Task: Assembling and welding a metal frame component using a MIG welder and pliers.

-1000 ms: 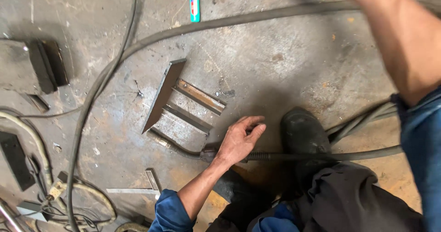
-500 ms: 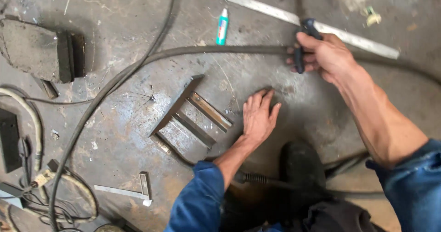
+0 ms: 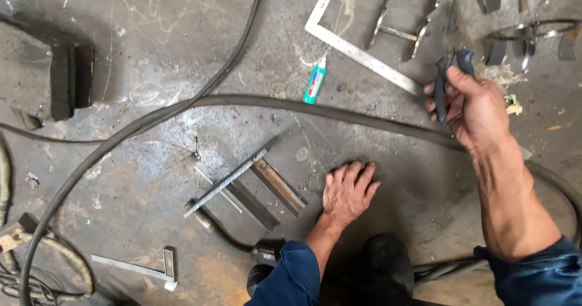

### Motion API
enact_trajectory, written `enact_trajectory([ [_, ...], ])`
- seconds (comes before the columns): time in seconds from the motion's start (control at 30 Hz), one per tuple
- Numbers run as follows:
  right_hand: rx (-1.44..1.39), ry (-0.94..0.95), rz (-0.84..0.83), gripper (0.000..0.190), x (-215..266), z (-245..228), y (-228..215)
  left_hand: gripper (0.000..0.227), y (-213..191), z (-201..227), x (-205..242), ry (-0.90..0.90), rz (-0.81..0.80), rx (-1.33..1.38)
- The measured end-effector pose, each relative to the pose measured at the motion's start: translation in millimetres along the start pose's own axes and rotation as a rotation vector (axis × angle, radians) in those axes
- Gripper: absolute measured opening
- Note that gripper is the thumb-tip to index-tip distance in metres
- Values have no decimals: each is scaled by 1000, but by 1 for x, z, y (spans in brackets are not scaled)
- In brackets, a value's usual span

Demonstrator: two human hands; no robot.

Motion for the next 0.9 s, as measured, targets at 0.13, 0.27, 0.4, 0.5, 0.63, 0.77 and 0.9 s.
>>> enact_trajectory([
  [0.13, -25, 32, -5, 22, -2, -2, 13, 46, 2, 0, 1, -4, -14, -12],
  [0.27, -51, 34, -19, 20, -5, 5, 16, 48, 9, -3, 5, 14, -15, -48],
  [0.4, -91, 38, -14, 20, -9, 9, 18, 49, 11, -4, 6, 12, -29, -66],
  [0.5, -106, 34, -9, 20, -11, 10, 16, 51, 19, -8, 10, 0, -60, -63],
  [0.63, -121, -2, -5, 20, -4, 6, 14, 50, 18, -8, 9, -23, -96, -59],
  [0.77, -121, 4, 35, 19, 14, 10, 19, 48, 19, -8, 10, -5, -96, -91],
  [0.9, -157, 87, 41, 20, 20, 44, 18, 46, 21, -9, 12, 15, -72, -111],
])
Point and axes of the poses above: each hand's wrist, its own x-axis away from the middle knuckle, its own y-axis out of the palm, z = x × y, the point moved 6 cm from there along -x, towards the middle knuckle, and after that the axes turned 12 degrees about x, right-handed, at the moved point
